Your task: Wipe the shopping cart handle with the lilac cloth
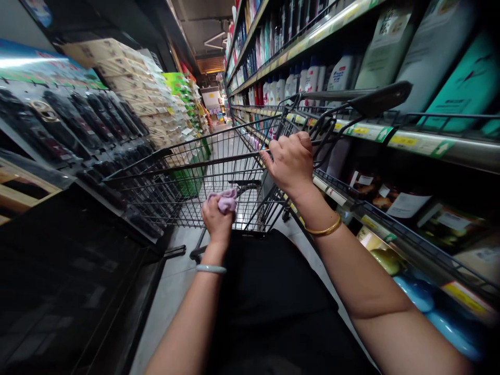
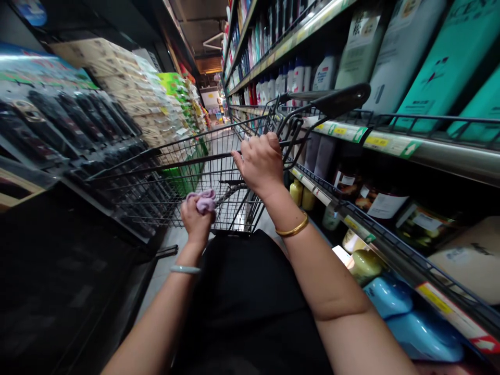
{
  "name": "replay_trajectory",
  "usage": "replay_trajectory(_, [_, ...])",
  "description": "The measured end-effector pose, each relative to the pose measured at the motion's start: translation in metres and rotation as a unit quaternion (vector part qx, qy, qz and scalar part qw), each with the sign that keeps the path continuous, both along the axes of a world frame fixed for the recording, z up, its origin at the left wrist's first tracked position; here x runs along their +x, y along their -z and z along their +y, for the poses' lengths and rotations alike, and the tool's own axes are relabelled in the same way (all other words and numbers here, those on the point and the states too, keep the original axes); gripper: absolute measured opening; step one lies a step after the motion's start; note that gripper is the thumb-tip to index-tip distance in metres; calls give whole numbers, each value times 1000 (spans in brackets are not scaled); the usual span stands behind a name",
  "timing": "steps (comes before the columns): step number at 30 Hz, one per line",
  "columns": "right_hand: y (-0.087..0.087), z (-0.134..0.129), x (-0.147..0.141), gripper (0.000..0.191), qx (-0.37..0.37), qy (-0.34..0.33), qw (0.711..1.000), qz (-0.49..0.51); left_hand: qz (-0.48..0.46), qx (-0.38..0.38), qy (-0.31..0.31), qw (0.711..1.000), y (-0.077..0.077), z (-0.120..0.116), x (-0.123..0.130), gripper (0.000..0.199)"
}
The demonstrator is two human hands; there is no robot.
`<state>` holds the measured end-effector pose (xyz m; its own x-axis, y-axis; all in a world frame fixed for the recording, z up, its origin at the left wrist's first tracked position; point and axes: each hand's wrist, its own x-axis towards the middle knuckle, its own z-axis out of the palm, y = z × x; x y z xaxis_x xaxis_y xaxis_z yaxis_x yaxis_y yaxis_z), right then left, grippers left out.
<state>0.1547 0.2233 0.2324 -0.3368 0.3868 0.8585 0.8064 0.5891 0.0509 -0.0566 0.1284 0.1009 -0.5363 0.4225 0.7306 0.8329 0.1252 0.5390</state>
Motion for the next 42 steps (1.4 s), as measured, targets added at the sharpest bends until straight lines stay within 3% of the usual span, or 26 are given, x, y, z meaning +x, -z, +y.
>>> replay_trajectory(2, [-1, -1, 1, 52, -10, -6, 1000, -4, -5, -7, 8, 1000, 17, -5, 4, 32])
replay_trajectory(3, [-1, -1, 1, 53, -16, -7, 1000, -6, -5, -5, 13, 1000, 17, -6, 5, 32])
replay_trajectory(5, [-1, 0, 2, 54, -23, -7, 1000, -7, 4, 9, 21, 1000, 0, -5, 8, 33])
replay_trajectory(9, [1, 1, 1, 54, -12, -13, 1000, 5, 69, 50, 45, 995, -54, 12, 16, 39])
replay_trajectory(11, [2, 2, 0, 54, -8, -17, 1000, 13, 93, 40, 49, 994, -62, 19, 20, 38])
replay_trajectory(13, [2, 2, 0, 53, -12, -17, 1000, 13, 90, -1, 50, 995, -48, 20, 24, 38])
replay_trajectory(18, [0, 0, 1, 53, -23, -12, 1000, -4, 49, -49, 50, 996, 21, 3, 25, 33])
replay_trajectory(20, [-1, -1, 2, 52, -22, -6, 1000, -7, 38, -52, 54, 996, 29, 0, 22, 30])
replay_trajectory(22, [-1, -1, 2, 50, -21, 0, 1000, -8, 35, -45, 55, 997, 19, 1, 19, 29])
replay_trajectory(27, [1, 0, 0, 50, -10, 7, 1000, -8, 66, -24, 65, 995, -31, 15, 28, 34])
replay_trajectory(29, [1, 0, 0, 50, -10, 11, 1000, -7, 78, -34, 75, 994, -33, 18, 36, 35])
replay_trajectory(31, [1, 0, 0, 50, -15, 13, 1000, -8, 78, -51, 80, 992, -17, 16, 44, 38])
replay_trajectory(37, [2, 1, 1, 47, -3, 6, 1000, -4, 33, -134, 108, 985, 67, 4, 50, 42])
replay_trajectory(39, [2, 2, 1, 47, 8, 11, 1000, -1, 5, -152, 105, 983, 83, 4, 44, 42])
replay_trajectory(42, [2, 2, 0, 47, 20, 21, 1000, -1, -26, -165, 111, 980, 90, 5, 35, 43])
